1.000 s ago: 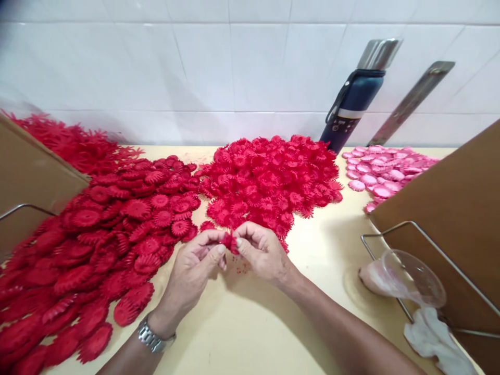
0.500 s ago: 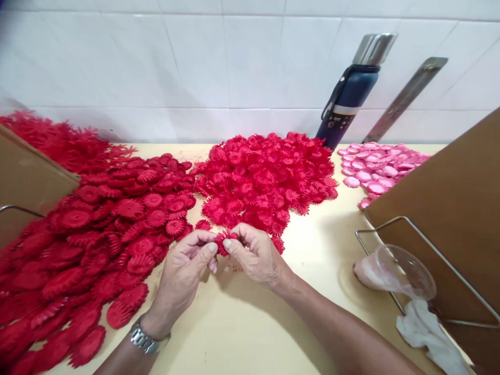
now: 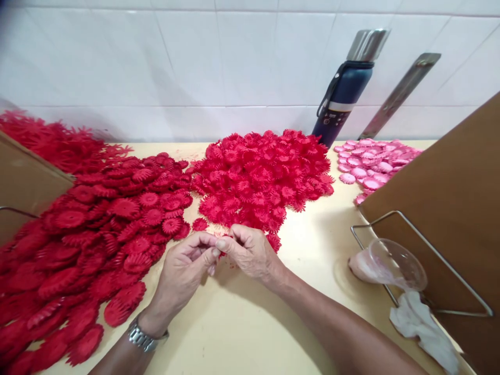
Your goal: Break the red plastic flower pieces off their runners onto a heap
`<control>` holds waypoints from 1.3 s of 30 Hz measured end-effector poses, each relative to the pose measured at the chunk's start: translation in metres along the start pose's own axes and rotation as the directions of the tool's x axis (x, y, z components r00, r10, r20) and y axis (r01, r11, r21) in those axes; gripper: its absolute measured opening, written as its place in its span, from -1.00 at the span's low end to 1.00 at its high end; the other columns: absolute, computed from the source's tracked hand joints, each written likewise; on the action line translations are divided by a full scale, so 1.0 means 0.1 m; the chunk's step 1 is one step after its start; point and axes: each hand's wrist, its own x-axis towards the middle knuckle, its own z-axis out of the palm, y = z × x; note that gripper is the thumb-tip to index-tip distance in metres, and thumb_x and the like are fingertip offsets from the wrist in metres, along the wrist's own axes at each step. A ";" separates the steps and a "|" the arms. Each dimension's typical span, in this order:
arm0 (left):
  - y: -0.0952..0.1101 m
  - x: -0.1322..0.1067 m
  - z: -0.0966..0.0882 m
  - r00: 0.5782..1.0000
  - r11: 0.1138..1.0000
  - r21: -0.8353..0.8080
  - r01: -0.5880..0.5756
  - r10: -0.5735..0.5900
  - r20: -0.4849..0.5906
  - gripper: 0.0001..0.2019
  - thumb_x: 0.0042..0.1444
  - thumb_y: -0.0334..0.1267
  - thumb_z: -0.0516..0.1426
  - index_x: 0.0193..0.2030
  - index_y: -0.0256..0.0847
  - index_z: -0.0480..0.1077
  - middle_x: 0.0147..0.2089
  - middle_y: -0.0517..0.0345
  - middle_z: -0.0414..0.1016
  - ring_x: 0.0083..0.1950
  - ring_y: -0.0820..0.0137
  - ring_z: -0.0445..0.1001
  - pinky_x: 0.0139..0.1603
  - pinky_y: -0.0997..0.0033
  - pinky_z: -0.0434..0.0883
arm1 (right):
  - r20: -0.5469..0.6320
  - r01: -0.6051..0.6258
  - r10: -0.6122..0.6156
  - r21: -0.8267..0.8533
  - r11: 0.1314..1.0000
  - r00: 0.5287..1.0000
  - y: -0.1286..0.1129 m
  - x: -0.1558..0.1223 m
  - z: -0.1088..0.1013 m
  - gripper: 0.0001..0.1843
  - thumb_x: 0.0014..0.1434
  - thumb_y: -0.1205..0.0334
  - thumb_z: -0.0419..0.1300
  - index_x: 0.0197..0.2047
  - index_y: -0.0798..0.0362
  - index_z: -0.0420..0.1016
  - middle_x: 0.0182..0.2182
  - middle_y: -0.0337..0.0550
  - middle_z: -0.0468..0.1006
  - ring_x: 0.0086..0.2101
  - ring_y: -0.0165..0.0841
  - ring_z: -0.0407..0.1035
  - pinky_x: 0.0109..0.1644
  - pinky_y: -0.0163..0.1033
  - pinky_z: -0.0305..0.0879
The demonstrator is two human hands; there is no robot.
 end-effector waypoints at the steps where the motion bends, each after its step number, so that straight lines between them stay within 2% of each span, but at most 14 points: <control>1: -0.01 0.01 0.00 0.999 0.999 -0.029 0.034 -0.034 0.001 -0.89 -0.02 -0.28 0.18 -0.42 -0.26 0.36 -0.61 0.32 0.30 -0.65 0.61 0.21 -0.65 0.62 0.16 | 0.017 0.002 -0.002 0.035 0.999 1.000 0.00 0.00 0.00 -0.55 0.07 -0.11 0.13 -0.56 0.06 0.12 -0.64 -0.35 0.18 -0.59 -0.53 0.06 -0.54 -0.39 0.02; 5: -0.05 0.03 -0.03 0.996 0.979 -0.192 0.064 -0.074 -0.049 -0.87 -0.07 -0.26 0.21 -0.46 -0.26 0.35 -0.63 0.31 0.31 -0.65 0.58 0.25 -0.64 0.59 0.22 | 0.139 -0.003 -0.024 0.189 0.982 0.990 -0.02 -0.02 0.00 -0.61 0.08 -0.12 0.12 -0.43 0.06 0.21 -0.60 -0.32 0.27 -0.59 -0.52 0.13 -0.51 -0.37 0.13; 8: -0.07 0.05 -0.05 0.994 0.960 -0.275 0.062 -0.084 -0.067 -0.86 -0.13 -0.27 0.24 -0.49 -0.27 0.37 -0.64 0.30 0.33 -0.67 0.59 0.25 -0.65 0.59 0.21 | 0.167 0.013 -0.044 0.185 0.983 0.985 -0.06 -0.04 -0.02 -0.64 0.11 -0.09 0.10 -0.39 0.06 0.24 -0.56 -0.29 0.29 -0.56 -0.50 0.16 -0.49 -0.36 0.15; 12: -0.07 0.04 -0.04 0.991 0.944 -0.315 0.095 -0.118 -0.058 -0.86 -0.17 -0.30 0.26 -0.50 -0.29 0.38 -0.67 0.31 0.30 -0.70 0.60 0.22 -0.67 0.59 0.18 | 0.143 0.030 -0.047 0.117 0.993 0.989 -0.08 -0.05 -0.04 -0.67 0.13 -0.02 0.11 -0.45 0.07 0.23 -0.58 -0.29 0.26 -0.57 -0.49 0.14 -0.50 -0.35 0.12; 17: -0.01 0.03 -0.04 0.981 0.904 -0.399 0.152 -0.188 -0.052 -0.87 -0.22 -0.36 0.24 -0.56 -0.29 0.34 -0.66 0.33 0.27 -0.70 0.64 0.16 -0.68 0.62 0.15 | 0.126 0.073 -0.088 0.117 0.990 0.988 -0.06 -0.06 -0.02 -0.72 0.17 0.08 0.07 -0.46 0.07 0.21 -0.57 -0.30 0.22 -0.56 -0.50 0.11 -0.49 -0.35 0.07; 23: 0.03 0.03 -0.05 0.968 0.856 -0.492 0.157 -0.233 -0.096 -0.86 -0.22 -0.38 0.21 -0.58 -0.27 0.28 -0.72 0.36 0.21 -0.72 0.65 0.11 -0.71 0.65 0.08 | 0.057 0.074 -0.077 0.062 0.995 0.995 -0.09 -0.08 0.02 -0.72 0.16 0.07 0.05 -0.48 0.05 0.17 -0.59 -0.31 0.19 -0.56 -0.49 0.08 -0.50 -0.35 0.04; 29: 0.05 0.01 -0.06 0.966 0.850 -0.502 0.159 -0.239 -0.098 -0.86 -0.23 -0.40 0.22 -0.57 -0.27 0.29 -0.71 0.36 0.22 -0.72 0.66 0.12 -0.71 0.66 0.09 | 0.018 0.132 -0.133 0.041 0.990 0.991 -0.13 -0.08 0.02 -0.76 0.15 0.13 0.04 -0.49 0.05 0.18 -0.59 -0.30 0.18 -0.56 -0.49 0.08 -0.50 -0.33 0.03; 39: 0.11 -0.04 -0.07 0.983 0.842 -0.528 0.110 -0.172 -0.069 -0.87 -0.19 -0.41 0.20 -0.57 -0.28 0.29 -0.71 0.35 0.21 -0.72 0.65 0.12 -0.70 0.66 0.10 | -0.036 0.239 -0.241 -0.056 0.969 0.970 -0.17 -0.11 0.03 -0.79 0.16 0.21 0.04 -0.49 0.04 0.19 -0.59 -0.30 0.19 -0.55 -0.47 0.09 -0.48 -0.32 0.04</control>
